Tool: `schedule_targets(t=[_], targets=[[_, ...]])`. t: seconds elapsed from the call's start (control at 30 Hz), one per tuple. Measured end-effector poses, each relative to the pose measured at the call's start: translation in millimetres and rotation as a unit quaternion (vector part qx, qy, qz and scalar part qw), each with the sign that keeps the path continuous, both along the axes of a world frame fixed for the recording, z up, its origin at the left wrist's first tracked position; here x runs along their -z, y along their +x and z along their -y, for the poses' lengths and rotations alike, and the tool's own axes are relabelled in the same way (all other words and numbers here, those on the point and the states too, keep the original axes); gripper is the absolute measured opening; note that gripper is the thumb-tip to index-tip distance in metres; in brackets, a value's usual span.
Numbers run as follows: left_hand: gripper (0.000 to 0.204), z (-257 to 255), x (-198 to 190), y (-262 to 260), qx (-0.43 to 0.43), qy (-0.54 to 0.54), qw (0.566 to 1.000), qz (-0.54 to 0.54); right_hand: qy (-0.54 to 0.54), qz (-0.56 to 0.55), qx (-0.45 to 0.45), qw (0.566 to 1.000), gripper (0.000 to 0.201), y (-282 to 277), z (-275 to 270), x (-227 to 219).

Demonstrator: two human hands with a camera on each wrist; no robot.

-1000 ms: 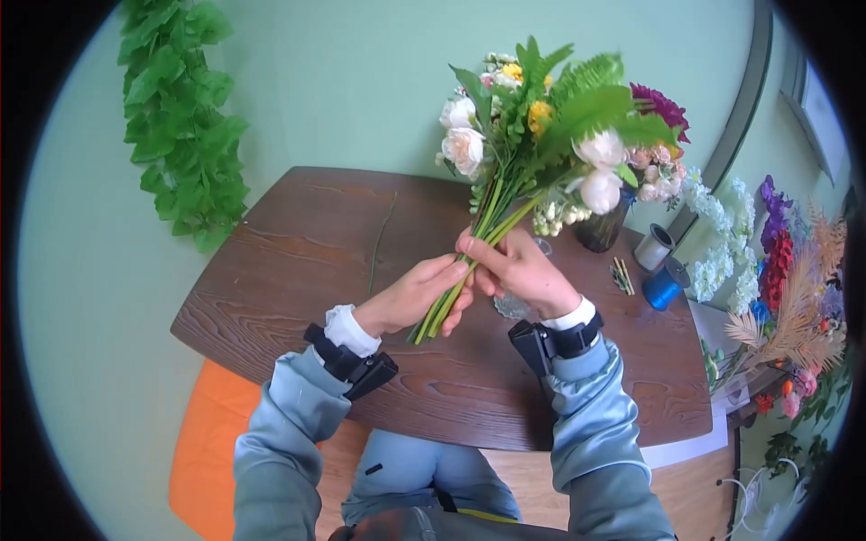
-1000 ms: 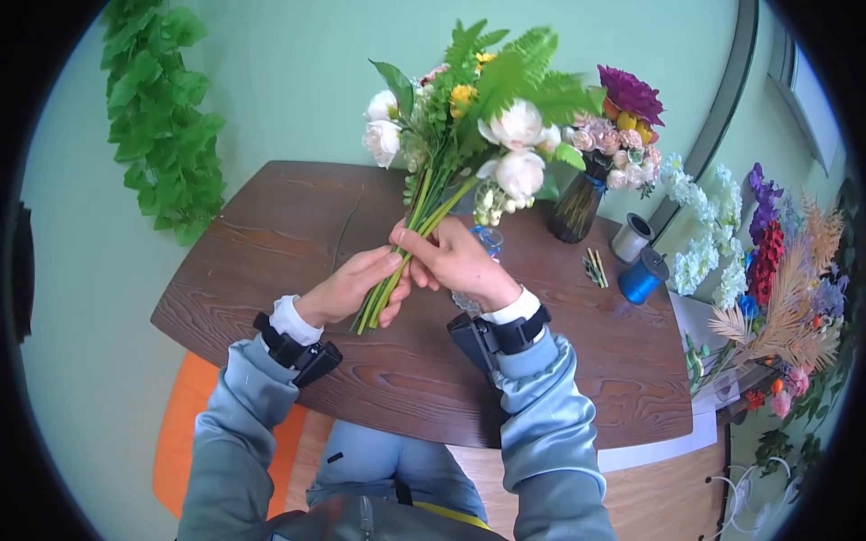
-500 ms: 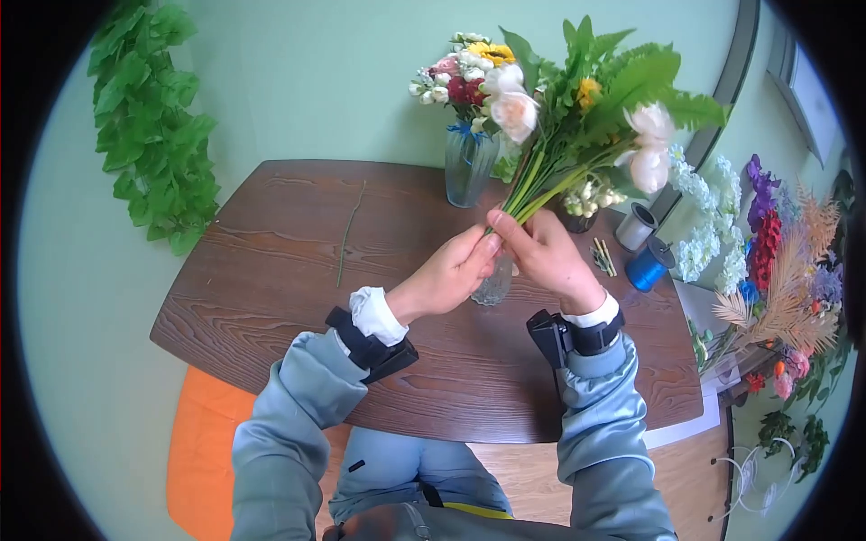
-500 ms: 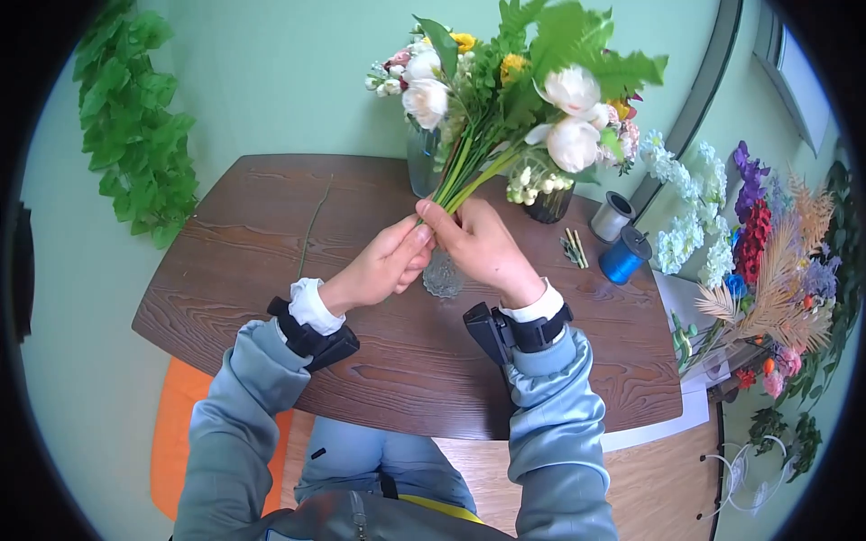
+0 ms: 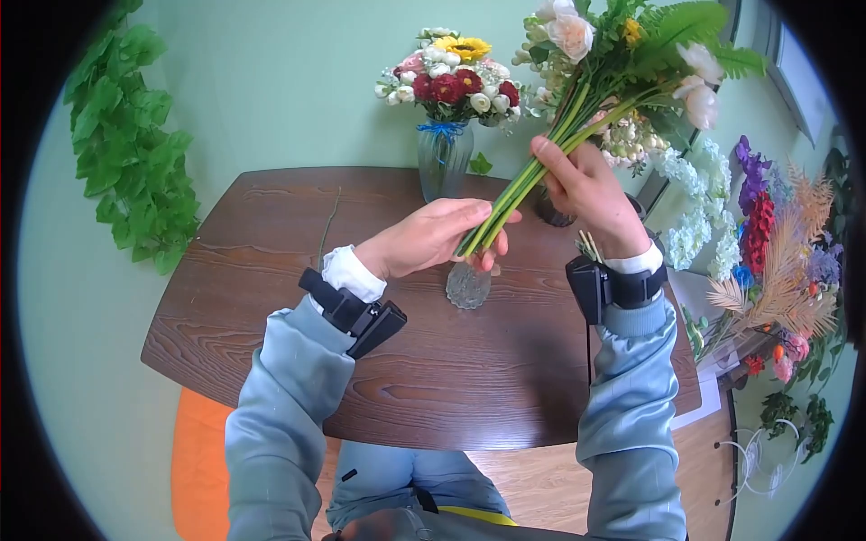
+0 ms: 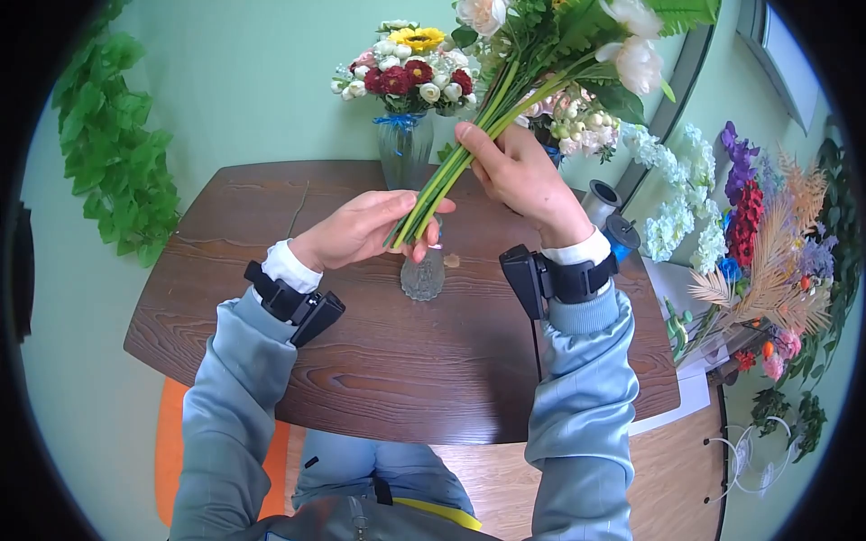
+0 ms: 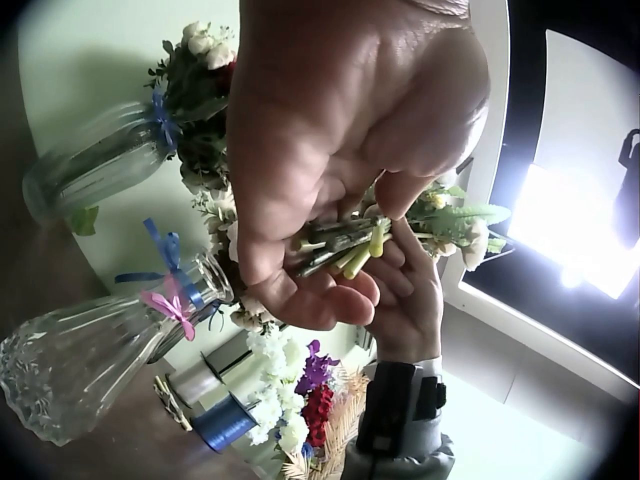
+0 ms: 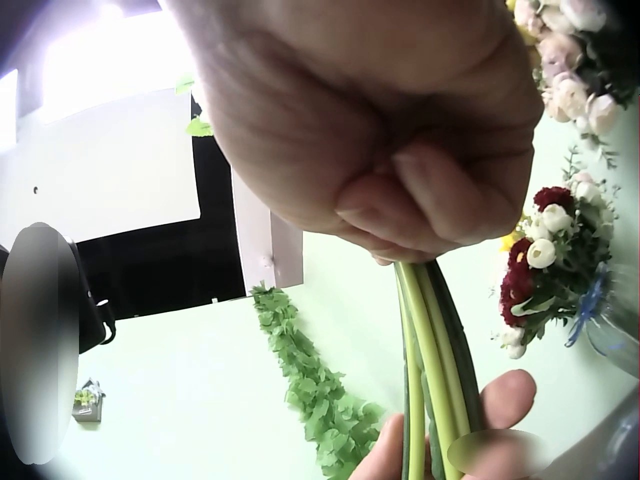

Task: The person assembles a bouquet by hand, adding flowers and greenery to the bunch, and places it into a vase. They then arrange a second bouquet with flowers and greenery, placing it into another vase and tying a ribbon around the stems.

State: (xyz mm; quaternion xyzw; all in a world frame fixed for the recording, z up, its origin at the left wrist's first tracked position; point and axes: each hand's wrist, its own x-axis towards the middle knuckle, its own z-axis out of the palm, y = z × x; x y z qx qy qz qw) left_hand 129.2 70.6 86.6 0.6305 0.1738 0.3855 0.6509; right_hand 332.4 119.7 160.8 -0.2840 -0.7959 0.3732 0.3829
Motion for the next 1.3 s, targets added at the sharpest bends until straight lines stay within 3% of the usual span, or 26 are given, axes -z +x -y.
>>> schedule_targets(t=[0.23,0.3,0.33,0.4,0.6,0.7,0.83,1.03,1.13,1.3], targets=[[0.042,-12,1,7,-0.004,0.007,1.000,0.012,-0.018,-0.015,0.006,1.000,0.042,3,-13,2],[0.038,-14,-1,11,-0.082,0.081,0.990,-0.083,-0.005,-0.015,0.013,1.000,0.042,1,-15,2],[0.038,-15,-2,12,-0.082,0.081,0.990,-0.082,0.007,-0.016,0.020,1.000,0.041,1,-16,1],[0.031,-19,-5,13,-0.148,0.181,0.958,-0.167,0.027,0.004,0.028,0.999,0.041,1,-18,-3],[0.021,-35,-8,17,-0.212,0.270,0.894,-0.287,0.098,0.050,0.071,0.991,0.038,-5,-21,-9],[0.020,-45,-1,17,-0.228,0.295,0.879,-0.299,0.128,0.069,0.081,0.986,0.037,-6,-26,-9],[0.018,-52,6,19,-0.222,0.273,0.892,-0.285,0.169,0.072,0.093,0.979,0.038,-9,-31,-5],[0.019,-58,16,19,-0.231,0.296,0.872,-0.314,0.161,0.085,0.090,0.979,0.038,-10,-35,-2],[0.029,-58,19,19,-0.249,0.288,0.885,-0.269,0.183,0.084,0.086,0.976,0.036,-12,-33,-2],[0.026,-54,11,21,-0.270,0.372,0.846,-0.270,0.204,0.088,0.086,0.971,0.035,-11,-34,-3]])
